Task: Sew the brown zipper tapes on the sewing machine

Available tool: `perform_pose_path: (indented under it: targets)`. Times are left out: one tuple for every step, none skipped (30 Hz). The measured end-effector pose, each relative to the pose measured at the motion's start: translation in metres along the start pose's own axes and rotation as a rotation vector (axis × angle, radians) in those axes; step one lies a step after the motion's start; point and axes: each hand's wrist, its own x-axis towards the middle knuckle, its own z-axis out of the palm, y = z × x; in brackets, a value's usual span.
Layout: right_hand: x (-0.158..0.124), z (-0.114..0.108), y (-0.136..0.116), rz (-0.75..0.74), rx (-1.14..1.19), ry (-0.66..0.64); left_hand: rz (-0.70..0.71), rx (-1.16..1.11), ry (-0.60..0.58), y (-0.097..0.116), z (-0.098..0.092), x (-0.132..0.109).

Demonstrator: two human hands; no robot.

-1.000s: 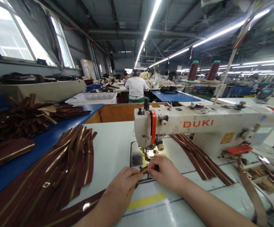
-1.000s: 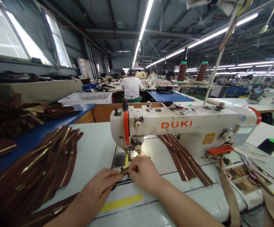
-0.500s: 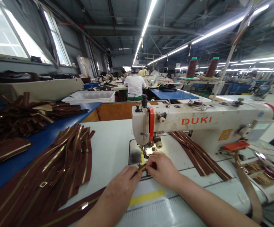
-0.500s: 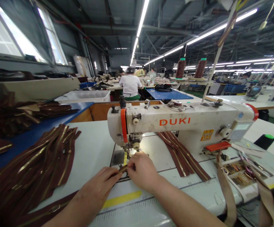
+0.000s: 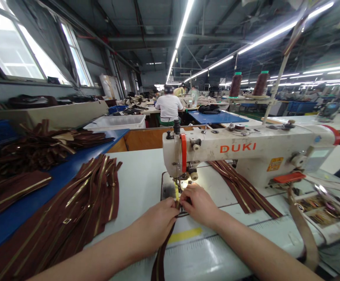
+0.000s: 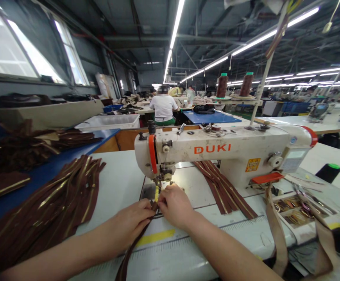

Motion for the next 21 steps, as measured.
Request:
perform_pose_path:
  targets:
    - [0.000, 0.000, 0.000, -0.003, -0.004, 0.002, 0.004, 0.011, 0.024, -0.001, 0.003, -0.001]
    - [0.000, 0.000, 0.000, -0.006, -0.008, 0.003, 0.010, 0.017, 0.049, -0.003, 0.007, -0.003]
    - [0.000, 0.000, 0.000, -0.009, -0.013, 0.003, 0.020, 0.018, 0.080, -0.004, 0.010, -0.004]
    - [0.000, 0.001, 0.000, -0.012, -0.017, 0.004, 0.036, 0.014, 0.112, -0.005, 0.013, -0.006]
    - [0.000, 0.001, 0.000, -0.011, -0.022, 0.005, 0.053, 0.008, 0.137, -0.006, 0.016, -0.008]
    - [0.000, 0.001, 0.000, -0.007, -0.027, 0.005, 0.069, 0.002, 0.153, -0.007, 0.018, -0.010]
    - [0.000, 0.001, -0.001, 0.000, -0.030, 0.006, 0.083, -0.001, 0.161, -0.008, 0.019, -0.012]
    - [0.000, 0.000, -0.001, 0.007, -0.034, 0.006, 0.095, -0.002, 0.167, -0.009, 0.020, -0.013]
    - [0.000, 0.000, -0.002, 0.013, -0.036, 0.009, 0.104, -0.001, 0.167, -0.010, 0.020, -0.013]
    - [0.000, 0.000, -0.002, 0.018, -0.037, 0.009, 0.115, 0.003, 0.165, -0.011, 0.020, -0.013]
    - [0.000, 0.000, -0.003, 0.022, -0.037, 0.009, 0.127, 0.010, 0.162, -0.012, 0.019, -0.013]
    - [0.000, 0.000, -0.003, 0.023, -0.036, 0.009, 0.145, 0.021, 0.157, -0.013, 0.018, -0.013]
    - [0.000, 0.000, -0.003, 0.023, -0.035, 0.010, 0.169, 0.033, 0.154, -0.015, 0.017, -0.012]
    - [0.000, 0.000, -0.003, 0.021, -0.033, 0.010, 0.196, 0.049, 0.150, -0.017, 0.016, -0.011]
    - [0.000, 0.000, -0.002, 0.018, -0.032, 0.013, 0.228, 0.069, 0.150, -0.019, 0.015, -0.011]
    - [0.000, 0.001, -0.002, 0.015, -0.033, 0.016, 0.260, 0.093, 0.154, -0.022, 0.014, -0.010]
    - [0.000, 0.001, -0.002, 0.012, -0.033, 0.020, 0.293, 0.120, 0.160, -0.025, 0.014, -0.010]
    - [0.000, 0.001, -0.001, 0.010, -0.035, 0.021, 0.326, 0.150, 0.169, -0.029, 0.014, -0.011]
    - [0.000, 0.002, -0.001, 0.010, -0.039, 0.023, 0.361, 0.188, 0.175, -0.031, 0.015, -0.011]
    - [0.000, 0.002, -0.001, 0.011, -0.044, 0.021, 0.398, 0.232, 0.177, -0.034, 0.015, -0.012]
    - [0.000, 0.002, -0.001, 0.014, -0.051, 0.018, 0.432, 0.279, 0.177, -0.035, 0.016, -0.012]
